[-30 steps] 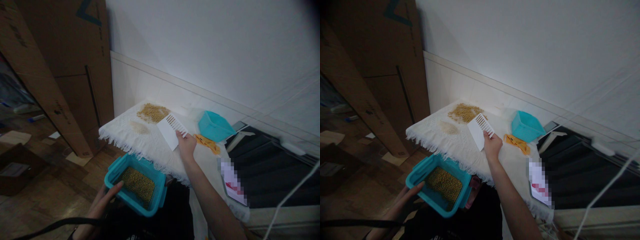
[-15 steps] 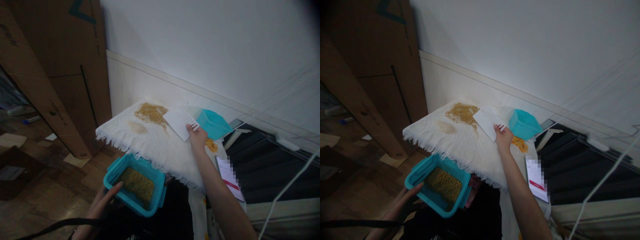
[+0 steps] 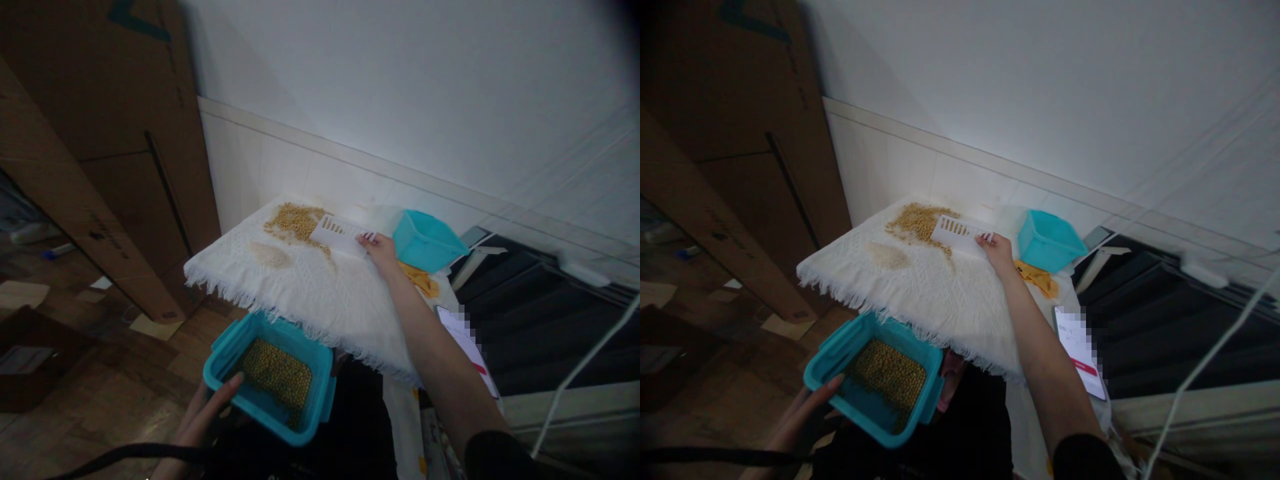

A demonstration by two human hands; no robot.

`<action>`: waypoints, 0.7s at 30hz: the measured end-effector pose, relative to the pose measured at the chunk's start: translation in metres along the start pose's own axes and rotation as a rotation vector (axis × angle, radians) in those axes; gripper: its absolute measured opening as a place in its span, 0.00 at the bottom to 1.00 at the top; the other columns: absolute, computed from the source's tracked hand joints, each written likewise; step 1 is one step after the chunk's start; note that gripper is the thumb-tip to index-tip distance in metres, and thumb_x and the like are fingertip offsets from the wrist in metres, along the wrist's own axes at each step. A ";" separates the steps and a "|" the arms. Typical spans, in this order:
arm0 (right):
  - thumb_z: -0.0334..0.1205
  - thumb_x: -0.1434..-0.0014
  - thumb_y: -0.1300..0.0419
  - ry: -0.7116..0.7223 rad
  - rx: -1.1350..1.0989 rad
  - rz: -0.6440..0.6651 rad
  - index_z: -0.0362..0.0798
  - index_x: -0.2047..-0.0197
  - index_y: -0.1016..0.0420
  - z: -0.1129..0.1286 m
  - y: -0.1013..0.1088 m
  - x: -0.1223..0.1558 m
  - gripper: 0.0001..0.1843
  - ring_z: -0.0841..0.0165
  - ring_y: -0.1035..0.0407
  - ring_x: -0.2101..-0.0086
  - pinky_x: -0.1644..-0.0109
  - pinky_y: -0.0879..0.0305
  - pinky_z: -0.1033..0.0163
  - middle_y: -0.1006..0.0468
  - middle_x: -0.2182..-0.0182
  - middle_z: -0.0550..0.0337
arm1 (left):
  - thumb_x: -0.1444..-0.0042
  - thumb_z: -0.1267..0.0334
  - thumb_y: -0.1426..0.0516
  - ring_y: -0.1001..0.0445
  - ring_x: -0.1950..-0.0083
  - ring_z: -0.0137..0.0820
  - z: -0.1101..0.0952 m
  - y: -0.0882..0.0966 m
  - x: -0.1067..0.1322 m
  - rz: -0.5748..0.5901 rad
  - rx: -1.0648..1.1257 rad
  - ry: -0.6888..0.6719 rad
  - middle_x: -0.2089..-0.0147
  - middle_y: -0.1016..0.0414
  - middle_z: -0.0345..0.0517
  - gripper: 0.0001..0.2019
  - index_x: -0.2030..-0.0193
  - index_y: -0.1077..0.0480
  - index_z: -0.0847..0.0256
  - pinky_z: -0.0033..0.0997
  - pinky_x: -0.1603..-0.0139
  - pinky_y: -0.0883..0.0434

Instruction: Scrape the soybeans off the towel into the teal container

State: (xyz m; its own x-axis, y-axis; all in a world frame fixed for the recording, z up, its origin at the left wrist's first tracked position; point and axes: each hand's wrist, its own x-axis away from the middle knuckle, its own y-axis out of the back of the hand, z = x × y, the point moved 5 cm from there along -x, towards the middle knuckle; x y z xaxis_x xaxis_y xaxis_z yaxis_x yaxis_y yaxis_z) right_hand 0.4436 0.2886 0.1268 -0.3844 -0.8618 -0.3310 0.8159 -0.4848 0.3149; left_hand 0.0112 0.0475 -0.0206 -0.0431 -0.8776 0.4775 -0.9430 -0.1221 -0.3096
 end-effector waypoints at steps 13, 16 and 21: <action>0.63 0.64 0.26 -0.017 -0.073 0.067 0.44 0.67 0.18 0.003 0.010 0.010 0.31 0.67 0.30 0.71 0.65 0.35 0.61 0.20 0.73 0.61 | 0.60 0.49 0.26 0.38 0.24 0.58 -0.008 -0.009 0.009 0.023 -0.006 -0.011 0.39 0.17 0.47 0.32 0.45 0.21 0.45 0.55 0.30 0.29; 0.65 0.66 0.25 -0.035 -0.070 0.070 0.45 0.66 0.17 0.004 0.013 0.016 0.33 0.66 0.29 0.70 0.65 0.34 0.61 0.19 0.73 0.61 | 0.64 0.50 0.25 0.37 0.25 0.60 -0.007 -0.008 0.009 -0.015 -0.013 -0.030 0.39 0.17 0.47 0.31 0.48 0.19 0.46 0.56 0.32 0.28; 0.65 0.69 0.23 -0.091 -0.132 0.077 0.46 0.67 0.18 -0.001 0.021 0.025 0.34 0.66 0.28 0.70 0.65 0.32 0.61 0.19 0.73 0.62 | 0.69 0.51 0.23 0.38 0.25 0.62 -0.005 -0.006 0.005 -0.031 -0.030 -0.013 0.37 0.19 0.47 0.33 0.50 0.19 0.47 0.56 0.31 0.29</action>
State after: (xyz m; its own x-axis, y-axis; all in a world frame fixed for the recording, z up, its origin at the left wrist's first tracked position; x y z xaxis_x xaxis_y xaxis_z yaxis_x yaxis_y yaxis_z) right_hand 0.4518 0.2565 0.1245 -0.3508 -0.9087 -0.2265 0.8918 -0.3979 0.2153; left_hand 0.0151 0.0463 -0.0122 -0.0090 -0.8797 0.4754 -0.9533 -0.1360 -0.2697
